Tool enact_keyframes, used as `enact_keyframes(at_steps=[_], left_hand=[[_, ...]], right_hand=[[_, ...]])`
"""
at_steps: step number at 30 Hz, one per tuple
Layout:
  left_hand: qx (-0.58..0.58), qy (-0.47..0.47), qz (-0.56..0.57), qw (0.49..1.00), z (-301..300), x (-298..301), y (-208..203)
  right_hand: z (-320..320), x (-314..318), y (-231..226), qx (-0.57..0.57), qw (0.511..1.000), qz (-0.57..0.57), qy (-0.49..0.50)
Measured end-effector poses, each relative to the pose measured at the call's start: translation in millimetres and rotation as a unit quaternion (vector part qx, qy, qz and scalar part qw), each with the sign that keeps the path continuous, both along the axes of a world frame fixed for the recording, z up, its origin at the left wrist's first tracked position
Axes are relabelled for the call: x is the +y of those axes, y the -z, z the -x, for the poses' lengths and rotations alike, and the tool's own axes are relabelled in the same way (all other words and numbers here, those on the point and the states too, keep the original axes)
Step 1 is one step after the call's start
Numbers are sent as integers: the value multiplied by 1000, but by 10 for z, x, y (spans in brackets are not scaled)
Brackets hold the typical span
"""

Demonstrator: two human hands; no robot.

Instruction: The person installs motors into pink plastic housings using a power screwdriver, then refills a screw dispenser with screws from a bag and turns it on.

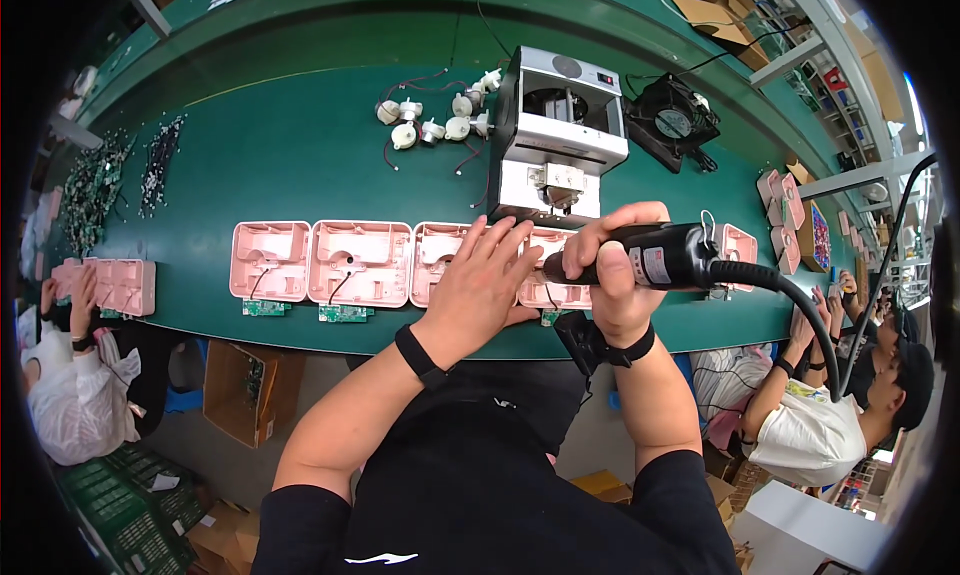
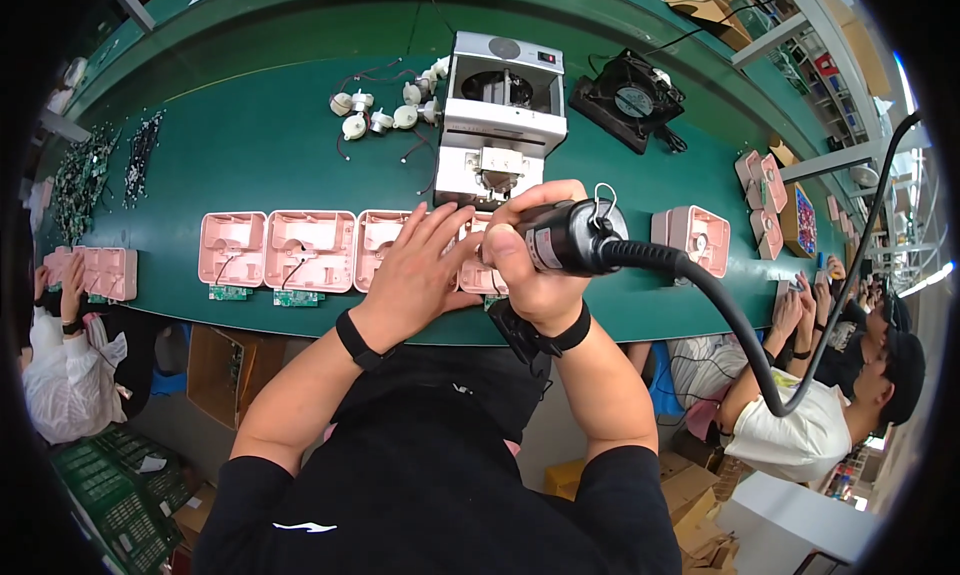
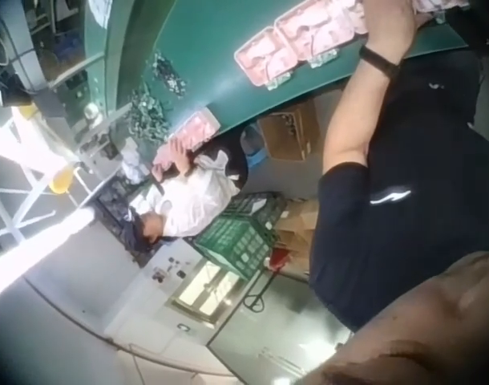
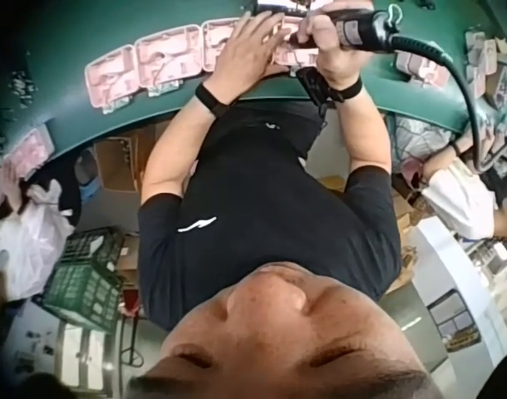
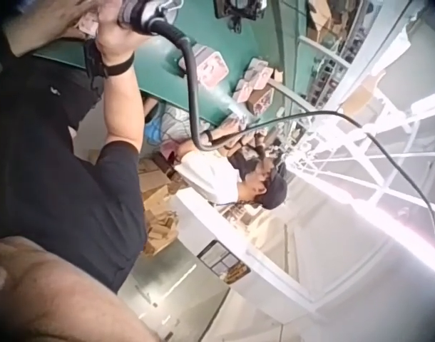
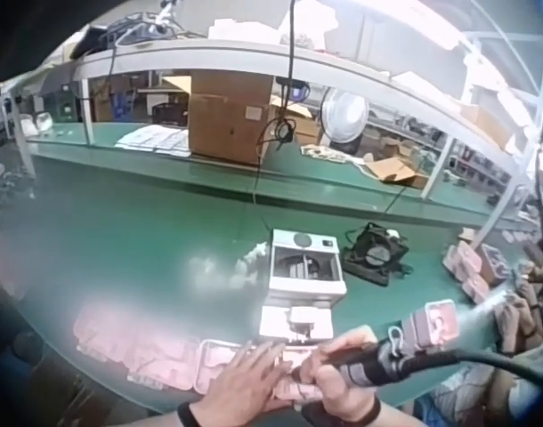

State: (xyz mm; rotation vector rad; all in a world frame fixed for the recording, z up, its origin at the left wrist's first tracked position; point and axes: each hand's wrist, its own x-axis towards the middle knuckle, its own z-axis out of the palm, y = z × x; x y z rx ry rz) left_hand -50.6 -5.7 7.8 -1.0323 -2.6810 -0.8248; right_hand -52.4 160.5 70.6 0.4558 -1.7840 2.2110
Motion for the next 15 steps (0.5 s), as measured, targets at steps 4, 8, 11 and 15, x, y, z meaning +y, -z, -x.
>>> enact_keyframes(at_steps=[4, 8, 11, 15], left_hand=[[-3, -14, -1, 1000, 15, 22, 8], [-6, -19, -1, 1000, 44, 34, 15], [-7, -16, -2, 1000, 35, 17, 15], [13, -14, -14, 1000, 18, 2, 41]], right_hand=[[35, -4, 43, 27, 998, -50, 11], [85, -40, 72, 15, 998, -61, 17], [41, -69, 61, 8, 998, -50, 40], [17, -62, -144, 14, 1000, 4, -1]])
